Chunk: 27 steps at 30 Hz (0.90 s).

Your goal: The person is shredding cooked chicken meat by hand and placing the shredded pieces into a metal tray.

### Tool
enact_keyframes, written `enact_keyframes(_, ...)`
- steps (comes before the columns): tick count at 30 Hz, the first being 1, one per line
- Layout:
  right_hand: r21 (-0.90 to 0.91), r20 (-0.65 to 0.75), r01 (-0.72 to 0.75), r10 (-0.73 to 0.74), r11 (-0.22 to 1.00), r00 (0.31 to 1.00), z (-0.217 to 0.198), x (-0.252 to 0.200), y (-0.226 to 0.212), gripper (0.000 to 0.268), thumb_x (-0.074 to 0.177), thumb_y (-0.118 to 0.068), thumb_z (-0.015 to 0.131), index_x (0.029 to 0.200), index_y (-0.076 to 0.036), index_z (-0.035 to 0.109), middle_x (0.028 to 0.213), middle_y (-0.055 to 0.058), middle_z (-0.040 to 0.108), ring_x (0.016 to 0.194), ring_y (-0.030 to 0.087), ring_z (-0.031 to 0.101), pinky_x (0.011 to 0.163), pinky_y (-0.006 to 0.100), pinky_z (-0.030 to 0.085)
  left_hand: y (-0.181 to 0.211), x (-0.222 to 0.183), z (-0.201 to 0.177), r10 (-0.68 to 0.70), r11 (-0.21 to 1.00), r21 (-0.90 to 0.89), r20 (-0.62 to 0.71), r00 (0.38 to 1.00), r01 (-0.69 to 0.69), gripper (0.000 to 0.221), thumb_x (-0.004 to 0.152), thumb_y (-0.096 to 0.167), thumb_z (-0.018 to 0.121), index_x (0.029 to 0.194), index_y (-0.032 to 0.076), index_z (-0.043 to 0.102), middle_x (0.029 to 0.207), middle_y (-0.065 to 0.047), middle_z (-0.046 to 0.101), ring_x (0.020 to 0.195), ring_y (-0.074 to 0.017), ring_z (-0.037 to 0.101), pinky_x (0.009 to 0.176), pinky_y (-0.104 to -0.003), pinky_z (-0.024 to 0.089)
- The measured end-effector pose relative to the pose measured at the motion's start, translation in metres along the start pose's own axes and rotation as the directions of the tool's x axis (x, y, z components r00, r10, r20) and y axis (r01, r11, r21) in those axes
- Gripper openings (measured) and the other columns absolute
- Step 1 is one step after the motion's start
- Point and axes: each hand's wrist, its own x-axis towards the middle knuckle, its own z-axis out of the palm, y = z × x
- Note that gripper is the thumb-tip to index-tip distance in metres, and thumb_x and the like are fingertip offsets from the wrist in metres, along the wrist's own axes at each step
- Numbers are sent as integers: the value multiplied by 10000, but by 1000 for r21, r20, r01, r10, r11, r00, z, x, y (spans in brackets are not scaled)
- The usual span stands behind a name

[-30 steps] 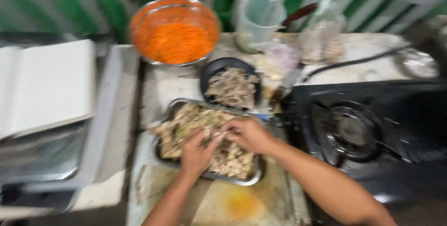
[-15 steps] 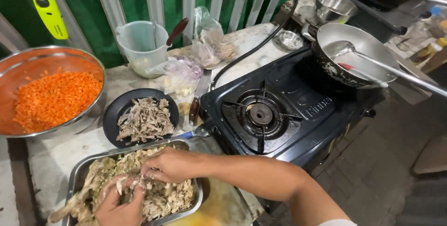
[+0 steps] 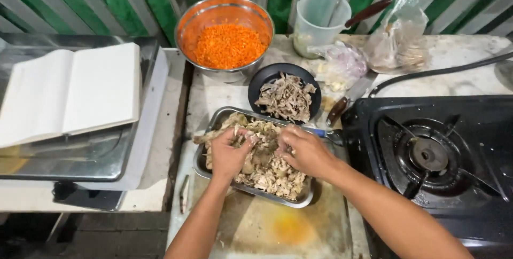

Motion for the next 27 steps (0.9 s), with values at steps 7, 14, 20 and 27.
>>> enact_keyframes(7,175,229,95,-134,980,964,-11,-2,-11,142,757,-99,607,888,-149,628,853,65,690,892,326,691,799,439,562,56,21,4,-108,983,165,138,985,84,53,756,142,764,782,128,720,633,-60,674,558,-159,580,552,-334,496)
enact_keyframes(14,279,13,-294,303,914,953,-13,3,10,299,751,-275,768,993,-180,619,694,29,701,738,258,719,677,383,566,76,38,42,-66,990,136,275,959,29,123,641,103,771,742,118,703,596,-33,621,555,-120,554,476,-291,486)
enact_keyframes(20,545,-167,-211,352,811,921,-6,4,22,373,720,-151,859,998,-121,613,758,56,704,665,204,696,582,308,570,70,27,49,-57,985,172,304,951,4,126,660,148,796,734,118,698,566,-4,590,563,-106,515,503,-260,424)
enact_keyframes(27,438,-221,-201,322,876,921,-19,-4,3,137,764,-174,795,865,-139,710,725,51,755,686,237,729,608,360,573,93,6,37,54,997,41,300,952,-70,118,691,51,738,796,78,692,669,-35,638,672,-124,535,599,-264,460)
